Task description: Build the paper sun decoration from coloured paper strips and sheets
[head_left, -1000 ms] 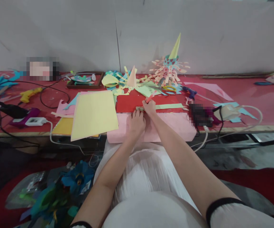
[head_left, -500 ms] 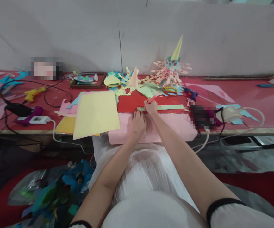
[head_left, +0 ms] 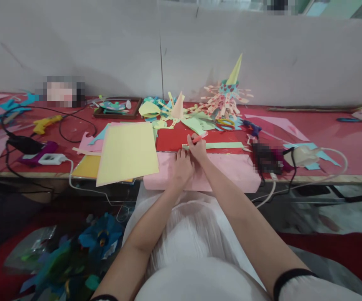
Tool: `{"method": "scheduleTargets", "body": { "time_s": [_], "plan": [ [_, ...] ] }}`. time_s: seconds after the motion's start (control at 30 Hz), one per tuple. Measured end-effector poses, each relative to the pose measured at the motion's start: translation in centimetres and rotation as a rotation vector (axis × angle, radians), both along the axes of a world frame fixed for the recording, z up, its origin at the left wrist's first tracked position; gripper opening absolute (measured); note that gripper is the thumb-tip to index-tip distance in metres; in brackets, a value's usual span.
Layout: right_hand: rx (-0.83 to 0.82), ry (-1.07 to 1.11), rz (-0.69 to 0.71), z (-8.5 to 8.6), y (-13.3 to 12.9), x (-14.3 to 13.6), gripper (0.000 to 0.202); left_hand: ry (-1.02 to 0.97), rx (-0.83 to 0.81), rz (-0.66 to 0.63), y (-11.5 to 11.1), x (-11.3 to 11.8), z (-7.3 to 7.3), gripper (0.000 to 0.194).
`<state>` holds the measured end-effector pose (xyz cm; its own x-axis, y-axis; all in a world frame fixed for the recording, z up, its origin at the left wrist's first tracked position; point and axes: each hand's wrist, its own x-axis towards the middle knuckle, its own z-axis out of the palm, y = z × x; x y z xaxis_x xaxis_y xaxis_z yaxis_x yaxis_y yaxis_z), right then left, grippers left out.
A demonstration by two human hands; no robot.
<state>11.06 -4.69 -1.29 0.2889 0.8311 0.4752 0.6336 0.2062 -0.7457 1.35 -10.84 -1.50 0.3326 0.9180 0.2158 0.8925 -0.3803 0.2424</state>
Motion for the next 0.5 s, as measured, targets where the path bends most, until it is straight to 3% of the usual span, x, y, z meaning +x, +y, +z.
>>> {"method": "scheduleTargets", "body": {
  "time_s": [0.1,0.27,0.5],
  "plan": [
    [-0.050,0.152,0.033,-0.1,0.3,0.1,0.036,-0.013,0.012,0.004,0.0,0.0,0.0,0.039],
    [-0.144,0.554,0.225,-0.5,1.1,0.7,0.036,-0.021,0.045,-0.006,0.1,-0.1,-0.3,0.033],
    [-0.206,0.583,0.350,-0.1,1.4,1.1,0.034,-0.007,0.028,0.003,0.0,-0.1,0.0,0.034]
  ]
}}
